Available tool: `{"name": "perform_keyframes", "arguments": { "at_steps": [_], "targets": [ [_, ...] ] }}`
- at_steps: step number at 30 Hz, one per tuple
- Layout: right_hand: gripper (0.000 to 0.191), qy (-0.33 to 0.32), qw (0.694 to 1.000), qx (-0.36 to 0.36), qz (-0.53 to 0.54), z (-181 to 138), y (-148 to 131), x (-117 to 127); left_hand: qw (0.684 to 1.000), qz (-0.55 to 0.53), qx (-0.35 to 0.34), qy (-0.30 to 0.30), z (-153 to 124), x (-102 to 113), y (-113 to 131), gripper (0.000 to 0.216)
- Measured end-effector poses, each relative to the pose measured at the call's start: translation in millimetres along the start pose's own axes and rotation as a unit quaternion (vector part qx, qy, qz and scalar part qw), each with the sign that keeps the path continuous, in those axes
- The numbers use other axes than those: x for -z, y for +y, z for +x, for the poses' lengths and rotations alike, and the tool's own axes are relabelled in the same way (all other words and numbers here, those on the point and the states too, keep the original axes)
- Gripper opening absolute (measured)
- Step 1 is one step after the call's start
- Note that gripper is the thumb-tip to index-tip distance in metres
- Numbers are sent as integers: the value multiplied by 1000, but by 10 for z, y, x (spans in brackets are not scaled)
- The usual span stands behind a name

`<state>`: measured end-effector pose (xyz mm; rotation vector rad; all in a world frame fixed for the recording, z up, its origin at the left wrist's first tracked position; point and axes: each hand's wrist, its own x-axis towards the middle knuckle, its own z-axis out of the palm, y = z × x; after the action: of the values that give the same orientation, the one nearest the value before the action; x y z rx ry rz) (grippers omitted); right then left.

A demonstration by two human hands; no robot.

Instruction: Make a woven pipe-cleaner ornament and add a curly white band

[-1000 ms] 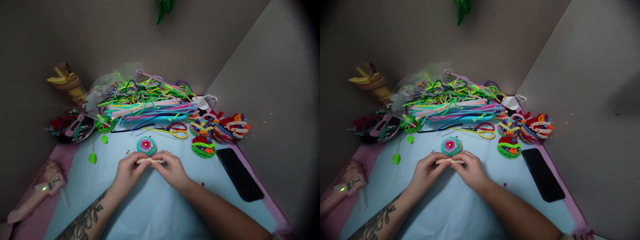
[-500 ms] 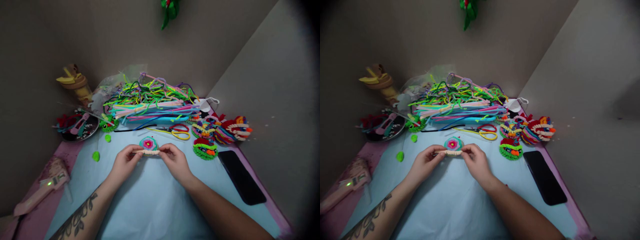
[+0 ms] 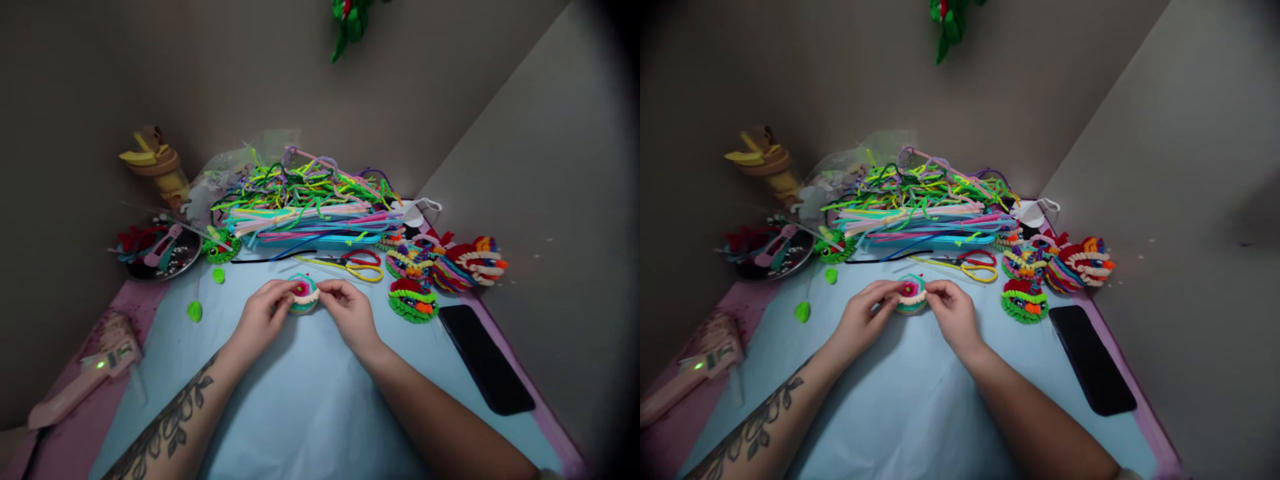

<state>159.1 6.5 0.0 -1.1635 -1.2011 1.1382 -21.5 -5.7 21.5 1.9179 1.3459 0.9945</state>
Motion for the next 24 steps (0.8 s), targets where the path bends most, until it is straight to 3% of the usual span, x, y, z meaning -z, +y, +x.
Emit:
{"name": "perform_keyframes", "arguments": {
  "at_steps": [3,10,17,24],
  "targets": [
    [10,3,1000,-1,-4,9,30,-6,998,51,-8,24,14,-11,-43,26],
    [10,5,1000,8,-22,24,66,2,973,154,-141,97,38,-25,-102,14],
    [9,0,998,44,-52,30,39,5,950,182,-246,64,-16,-51,-161,27],
    [7,8,995,26,-94,91,28,48,944,215,-246,39,-43,-57,-148,31]
  ]
}}
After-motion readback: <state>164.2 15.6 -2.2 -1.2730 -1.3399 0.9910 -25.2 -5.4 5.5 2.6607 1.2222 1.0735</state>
